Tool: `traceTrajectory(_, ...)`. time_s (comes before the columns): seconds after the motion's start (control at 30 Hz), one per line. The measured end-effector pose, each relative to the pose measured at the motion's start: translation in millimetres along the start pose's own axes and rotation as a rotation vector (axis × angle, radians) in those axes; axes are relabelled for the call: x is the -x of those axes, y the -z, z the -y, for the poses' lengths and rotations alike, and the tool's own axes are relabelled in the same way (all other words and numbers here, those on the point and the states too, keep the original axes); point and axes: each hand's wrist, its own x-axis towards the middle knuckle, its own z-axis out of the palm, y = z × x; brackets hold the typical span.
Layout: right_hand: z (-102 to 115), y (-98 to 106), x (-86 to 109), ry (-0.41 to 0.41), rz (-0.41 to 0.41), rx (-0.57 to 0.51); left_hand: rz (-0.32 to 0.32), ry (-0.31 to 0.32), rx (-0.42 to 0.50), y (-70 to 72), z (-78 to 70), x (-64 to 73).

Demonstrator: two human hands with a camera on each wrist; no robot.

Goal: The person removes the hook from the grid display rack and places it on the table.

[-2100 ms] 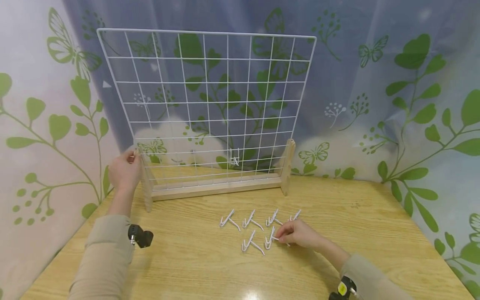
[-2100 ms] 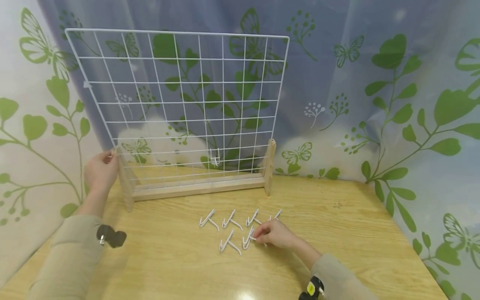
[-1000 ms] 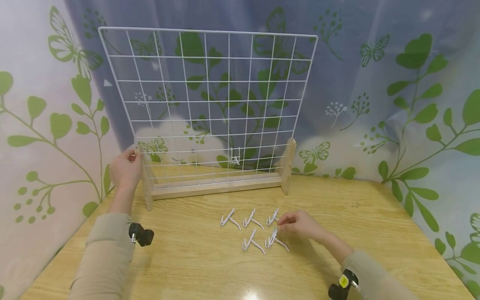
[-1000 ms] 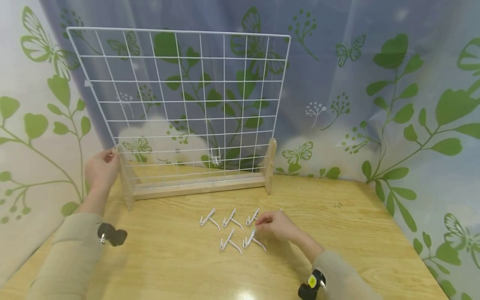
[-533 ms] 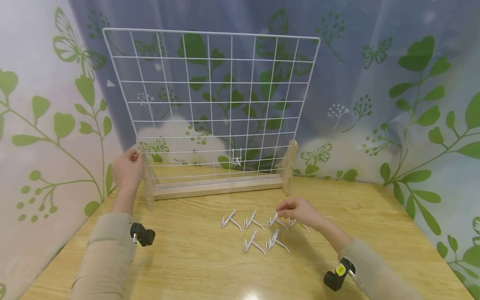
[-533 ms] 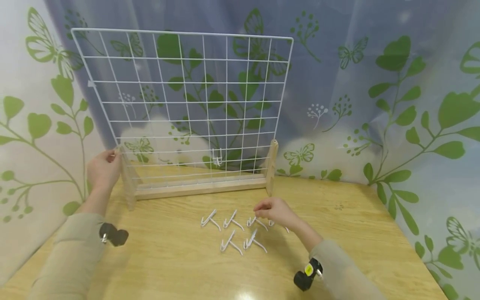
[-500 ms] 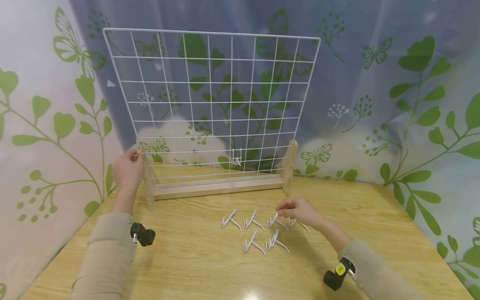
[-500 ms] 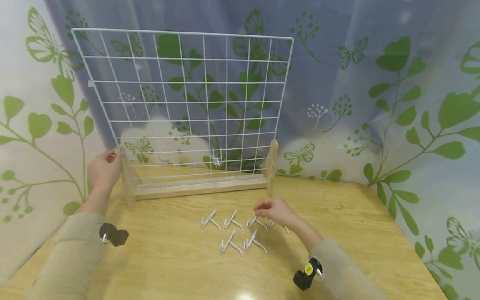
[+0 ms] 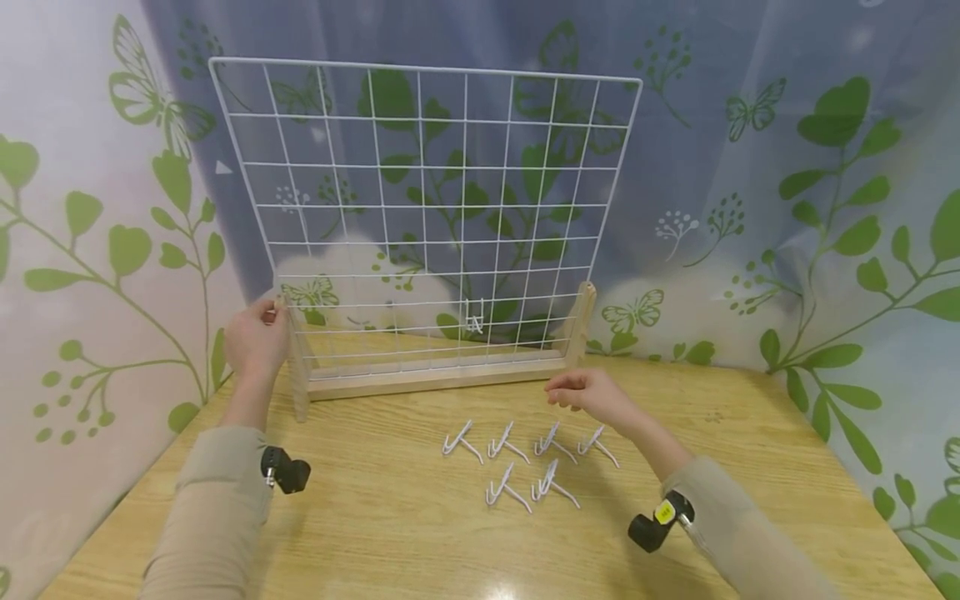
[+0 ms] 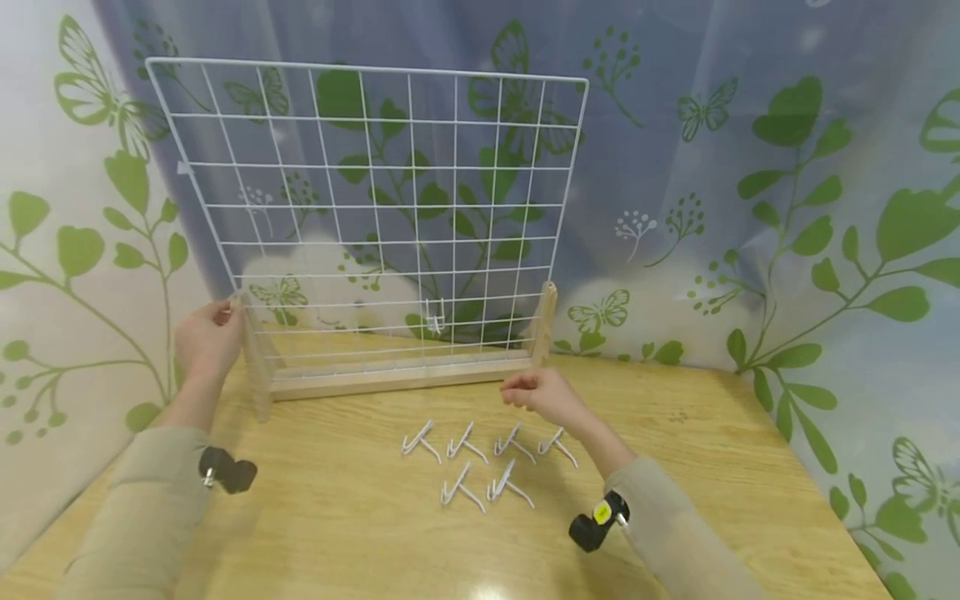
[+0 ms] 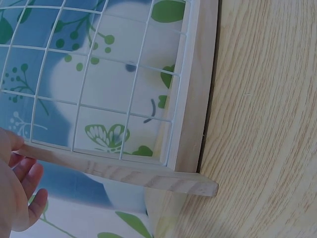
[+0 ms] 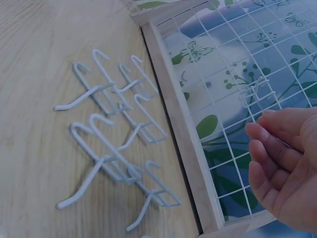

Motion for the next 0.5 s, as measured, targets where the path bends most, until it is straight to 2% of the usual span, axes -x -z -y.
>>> traceTrajectory(0.27, 10, 1, -13.1, 0.026, -0.024, -0.037, 0.005, 0.014, -0.007, -0.4, 0.1, 1.7)
traceTrajectory(0.5, 18, 4, -24.7, -0.009, -0.068, -0.081, 0.006, 0.021, -0.018, 0.0, -1.1, 0.8)
